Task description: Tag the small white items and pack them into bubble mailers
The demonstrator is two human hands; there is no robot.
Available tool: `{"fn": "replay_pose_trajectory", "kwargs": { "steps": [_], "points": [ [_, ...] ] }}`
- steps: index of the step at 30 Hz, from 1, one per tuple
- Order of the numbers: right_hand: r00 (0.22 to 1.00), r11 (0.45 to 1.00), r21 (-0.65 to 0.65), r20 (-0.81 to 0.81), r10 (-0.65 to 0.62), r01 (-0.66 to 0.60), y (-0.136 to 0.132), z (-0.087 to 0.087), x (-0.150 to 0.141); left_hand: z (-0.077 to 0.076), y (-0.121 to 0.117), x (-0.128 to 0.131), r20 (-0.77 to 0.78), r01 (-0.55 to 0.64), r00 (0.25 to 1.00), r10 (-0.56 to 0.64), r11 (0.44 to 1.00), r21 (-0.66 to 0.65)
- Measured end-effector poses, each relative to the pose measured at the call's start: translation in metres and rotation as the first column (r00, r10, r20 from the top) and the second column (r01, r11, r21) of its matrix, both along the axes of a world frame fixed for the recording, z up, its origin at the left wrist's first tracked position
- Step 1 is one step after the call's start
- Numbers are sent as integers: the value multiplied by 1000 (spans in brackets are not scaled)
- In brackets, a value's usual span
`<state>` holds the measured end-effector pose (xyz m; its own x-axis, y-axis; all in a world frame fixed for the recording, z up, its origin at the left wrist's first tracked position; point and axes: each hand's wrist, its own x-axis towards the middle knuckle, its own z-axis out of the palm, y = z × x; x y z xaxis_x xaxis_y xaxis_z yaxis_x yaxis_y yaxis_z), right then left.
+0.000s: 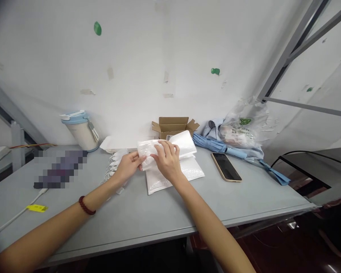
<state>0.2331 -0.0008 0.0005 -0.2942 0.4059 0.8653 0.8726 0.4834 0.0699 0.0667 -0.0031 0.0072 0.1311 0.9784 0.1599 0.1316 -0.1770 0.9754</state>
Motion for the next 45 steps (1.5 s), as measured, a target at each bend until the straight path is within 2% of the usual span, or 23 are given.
{"fn": "replay_pose_trajectory", "kwargs": {
  "steps": [3,6,8,14,21,25,29,32,33,34,35,36,38,45],
  "points": [
    [997,997,-38,-36,-70,69,10,-4,11,6,15,15,87,11,996,3,988,-155],
    [990,991,-68,-62,-123,119,19,-9,20,9,25,20,128,127,987,-92,946,-299],
    [988,986,-99,-56,-141,135,22,-11,23,7,28,18,135,171,982,-132,926,-335],
    [989,964,-225,-8,-151,145,20,-12,21,2,28,5,87,82,995,-55,932,-352],
    [982,933,-309,29,-185,185,25,-22,22,2,38,11,103,14,994,23,939,-343],
    [977,904,-373,53,-206,210,26,-24,24,1,44,14,-28,18,999,-29,946,-323],
    [971,827,-512,74,-227,232,22,-18,22,5,53,6,-174,11,982,-66,953,-304],
    [967,789,-561,101,-234,249,19,-13,20,8,70,-10,-406,-66,914,3,988,-141],
    [966,786,-563,110,-233,254,19,-12,20,8,77,-17,-585,-76,807,79,997,30],
    [965,786,-562,119,-232,258,18,-12,19,9,85,-23,-731,-27,665,152,983,180],
    [965,787,-559,126,-231,261,18,-12,19,9,91,-28,-823,40,533,197,966,257],
    [964,788,-557,131,-230,264,18,-12,19,9,97,-33,-847,63,491,204,961,268],
    [964,791,-551,137,-229,267,18,-12,19,8,107,-40,-875,96,440,201,959,268],
    [971,805,-543,126,-205,240,17,-11,20,5,124,-49,-899,141,408,159,962,235]
  ]
}}
